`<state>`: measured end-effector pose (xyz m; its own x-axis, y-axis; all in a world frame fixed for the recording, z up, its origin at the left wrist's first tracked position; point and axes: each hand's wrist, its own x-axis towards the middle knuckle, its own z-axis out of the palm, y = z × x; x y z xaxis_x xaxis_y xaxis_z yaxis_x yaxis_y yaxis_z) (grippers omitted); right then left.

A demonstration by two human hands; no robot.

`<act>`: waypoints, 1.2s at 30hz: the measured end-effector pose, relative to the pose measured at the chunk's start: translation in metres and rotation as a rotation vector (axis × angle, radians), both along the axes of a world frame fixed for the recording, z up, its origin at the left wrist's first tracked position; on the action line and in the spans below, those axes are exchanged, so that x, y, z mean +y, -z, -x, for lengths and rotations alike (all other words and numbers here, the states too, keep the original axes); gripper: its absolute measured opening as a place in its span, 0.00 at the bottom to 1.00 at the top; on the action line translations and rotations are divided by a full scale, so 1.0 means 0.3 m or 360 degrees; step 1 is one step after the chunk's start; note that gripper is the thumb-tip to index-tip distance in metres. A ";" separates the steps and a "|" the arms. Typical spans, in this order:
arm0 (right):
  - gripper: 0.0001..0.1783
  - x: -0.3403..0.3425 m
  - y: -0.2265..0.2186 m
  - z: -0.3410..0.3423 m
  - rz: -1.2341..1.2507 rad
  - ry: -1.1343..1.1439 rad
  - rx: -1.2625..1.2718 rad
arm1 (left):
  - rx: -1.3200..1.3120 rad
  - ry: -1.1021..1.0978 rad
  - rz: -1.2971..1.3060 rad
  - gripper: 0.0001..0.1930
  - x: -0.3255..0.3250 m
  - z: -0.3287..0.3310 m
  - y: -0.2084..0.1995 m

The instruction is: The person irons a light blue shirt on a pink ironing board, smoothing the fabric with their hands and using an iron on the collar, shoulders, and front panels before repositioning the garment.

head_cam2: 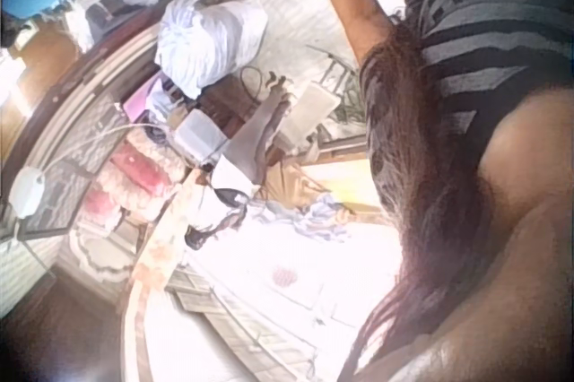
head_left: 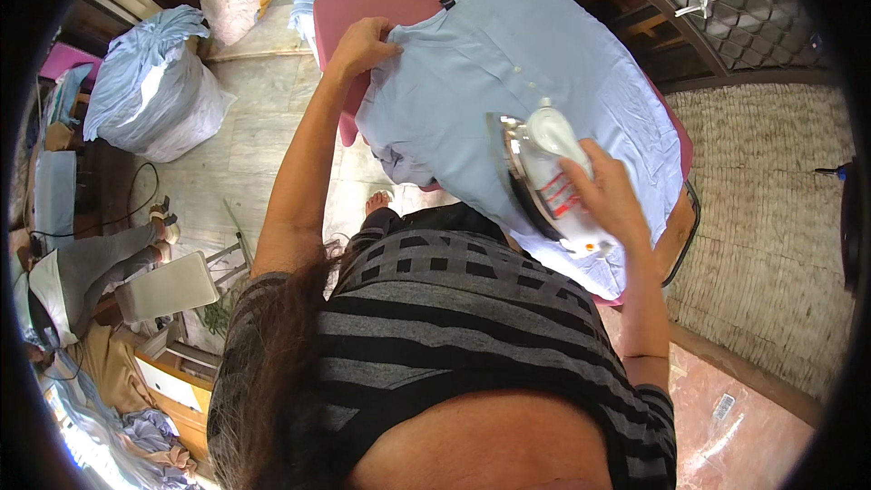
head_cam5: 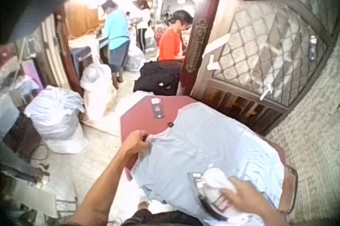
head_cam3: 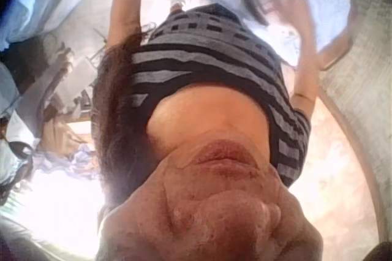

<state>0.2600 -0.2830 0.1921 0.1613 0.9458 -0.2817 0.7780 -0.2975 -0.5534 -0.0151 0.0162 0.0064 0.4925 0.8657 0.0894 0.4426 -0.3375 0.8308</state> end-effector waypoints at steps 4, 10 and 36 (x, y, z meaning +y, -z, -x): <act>0.18 0.077 0.126 0.171 -0.0198 -0.0074 0.0041 | 0.0139 -0.0050 -0.0165 0.17 -0.047 -0.029 -0.050; 0.19 0.312 0.193 0.264 -0.0437 -0.0244 -0.0040 | 0.0182 -0.0319 -0.0223 0.21 -0.053 -0.040 -0.057; 0.19 0.534 0.196 0.296 -0.0380 -0.0608 0.0054 | 0.0423 -0.0711 -0.0422 0.19 -0.401 0.109 0.025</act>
